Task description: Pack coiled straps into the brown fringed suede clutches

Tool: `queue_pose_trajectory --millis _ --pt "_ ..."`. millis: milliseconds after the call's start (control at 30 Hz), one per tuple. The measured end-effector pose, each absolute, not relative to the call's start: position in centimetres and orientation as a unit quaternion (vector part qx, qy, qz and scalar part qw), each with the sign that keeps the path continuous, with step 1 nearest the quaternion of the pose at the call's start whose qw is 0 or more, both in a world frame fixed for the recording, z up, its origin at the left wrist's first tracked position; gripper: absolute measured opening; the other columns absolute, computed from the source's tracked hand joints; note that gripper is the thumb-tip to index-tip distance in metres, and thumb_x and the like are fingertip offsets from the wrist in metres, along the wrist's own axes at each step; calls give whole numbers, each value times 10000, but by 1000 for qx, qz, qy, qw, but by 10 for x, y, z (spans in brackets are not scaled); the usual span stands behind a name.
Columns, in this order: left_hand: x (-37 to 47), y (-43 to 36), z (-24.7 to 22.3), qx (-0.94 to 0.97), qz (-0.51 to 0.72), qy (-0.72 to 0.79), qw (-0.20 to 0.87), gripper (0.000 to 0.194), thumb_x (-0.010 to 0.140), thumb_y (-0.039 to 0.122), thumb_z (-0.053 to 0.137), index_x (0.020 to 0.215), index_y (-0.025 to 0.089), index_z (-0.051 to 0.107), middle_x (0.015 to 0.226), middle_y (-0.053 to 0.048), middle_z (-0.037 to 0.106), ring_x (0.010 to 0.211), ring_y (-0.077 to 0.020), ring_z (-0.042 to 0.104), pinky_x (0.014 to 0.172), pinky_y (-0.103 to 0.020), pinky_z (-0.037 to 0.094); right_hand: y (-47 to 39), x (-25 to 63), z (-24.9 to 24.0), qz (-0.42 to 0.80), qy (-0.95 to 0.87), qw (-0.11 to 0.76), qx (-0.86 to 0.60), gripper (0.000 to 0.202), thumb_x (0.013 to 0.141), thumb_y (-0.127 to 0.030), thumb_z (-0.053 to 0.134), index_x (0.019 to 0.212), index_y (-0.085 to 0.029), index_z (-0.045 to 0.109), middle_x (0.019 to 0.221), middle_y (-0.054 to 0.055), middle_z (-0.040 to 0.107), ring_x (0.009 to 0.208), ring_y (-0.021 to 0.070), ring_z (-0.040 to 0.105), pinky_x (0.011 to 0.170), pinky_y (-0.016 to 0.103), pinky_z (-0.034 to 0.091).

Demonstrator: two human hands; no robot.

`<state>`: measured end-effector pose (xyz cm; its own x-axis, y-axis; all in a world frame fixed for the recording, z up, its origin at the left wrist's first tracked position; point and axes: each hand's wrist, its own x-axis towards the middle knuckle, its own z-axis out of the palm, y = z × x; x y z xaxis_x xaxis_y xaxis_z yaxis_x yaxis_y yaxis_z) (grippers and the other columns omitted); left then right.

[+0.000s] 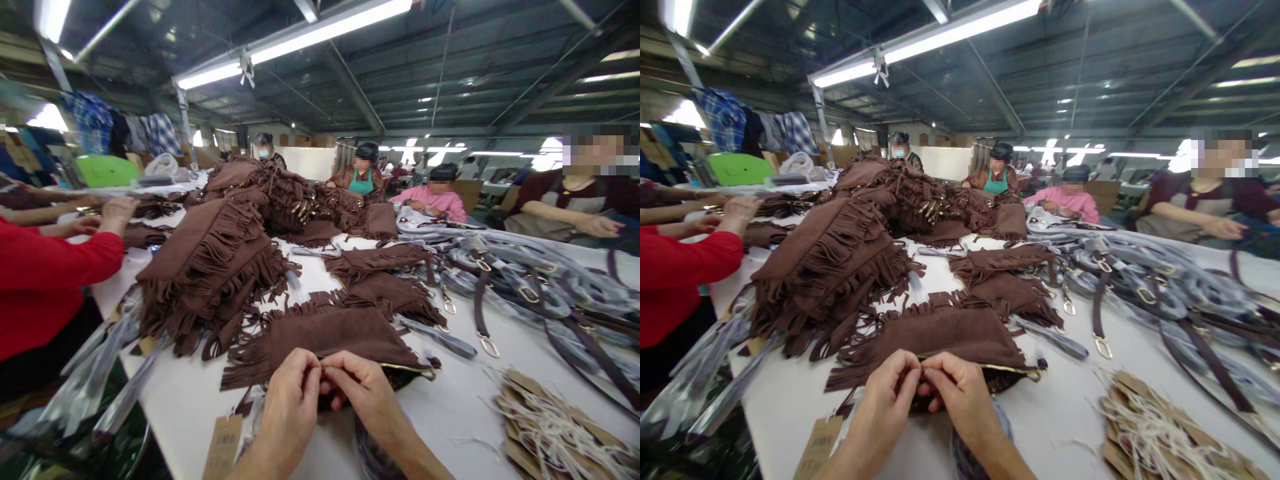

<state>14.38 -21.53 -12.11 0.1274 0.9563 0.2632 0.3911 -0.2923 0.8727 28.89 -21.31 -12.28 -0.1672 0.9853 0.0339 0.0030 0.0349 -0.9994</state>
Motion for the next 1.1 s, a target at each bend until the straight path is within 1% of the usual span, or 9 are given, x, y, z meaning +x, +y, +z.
queue_pose_trajectory --millis 100,233,533,667,767,833,900,1000,1100 --pt "144 -214 -121 688 435 500 295 192 896 257 406 728 204 483 720 -10 558 670 -161 529 620 -255 389 -214 286 -122 554 -510 480 -450 368 780 -521 699 884 -170 662 751 15 700 644 134 650 587 226 546" --pt "145 -214 -122 692 427 502 292 189 901 245 393 741 205 484 729 -9 557 670 -159 523 619 -256 377 -215 285 -121 557 -506 481 -449 355 780 -515 700 774 -168 628 710 5 681 653 141 651 623 241 556" --pt "146 -214 -128 686 431 518 275 204 901 218 372 730 207 482 692 -5 553 643 -159 535 600 -256 380 -213 276 -132 427 -599 489 -469 208 886 -325 564 740 -184 611 666 -6 646 625 150 614 624 247 520" --pt "146 -213 -126 706 407 518 259 185 895 181 390 740 204 488 710 -9 567 662 -161 547 609 -257 391 -213 280 -120 350 -658 448 -495 197 903 -260 513 748 -196 617 684 -2 640 646 153 599 641 254 490" --pt "139 -214 -117 760 378 474 236 164 895 150 415 786 204 524 770 -13 580 714 -159 560 648 -259 413 -231 304 -108 237 -739 351 -523 164 896 -209 491 815 -214 634 810 21 667 760 178 622 720 288 488" --pt "131 -214 -110 801 359 440 189 145 868 124 464 922 214 564 931 -35 597 858 -179 571 752 -281 441 -251 327 -113 139 -775 270 -554 80 848 -234 568 881 -231 641 961 53 680 869 224 639 778 334 505" --pt "124 -213 -104 830 325 432 138 298 804 115 555 1081 225 561 1130 -65 564 1043 -227 528 898 -342 432 -273 350 -132 52 -791 197 -577 280 710 -321 737 969 -251 657 1198 108 637 1047 312 618 850 391 523" --pt "116 -208 -104 856 231 443 134 392 749 123 608 1128 216 576 1186 -76 548 1090 -270 495 960 -411 420 -295 370 -170 -41 -805 154 -572 506 652 -369 797 1117 -265 627 1380 167 526 1138 346 596 805 366 571" --pt "111 -201 -110 871 170 426 178 381 795 80 488 1140 200 596 1144 -78 577 1061 -250 513 961 -402 433 -302 372 -184 -72 -814 158 -554 436 704 -365 771 1098 -245 628 1405 178 505 1151 318 598 869 357 558"
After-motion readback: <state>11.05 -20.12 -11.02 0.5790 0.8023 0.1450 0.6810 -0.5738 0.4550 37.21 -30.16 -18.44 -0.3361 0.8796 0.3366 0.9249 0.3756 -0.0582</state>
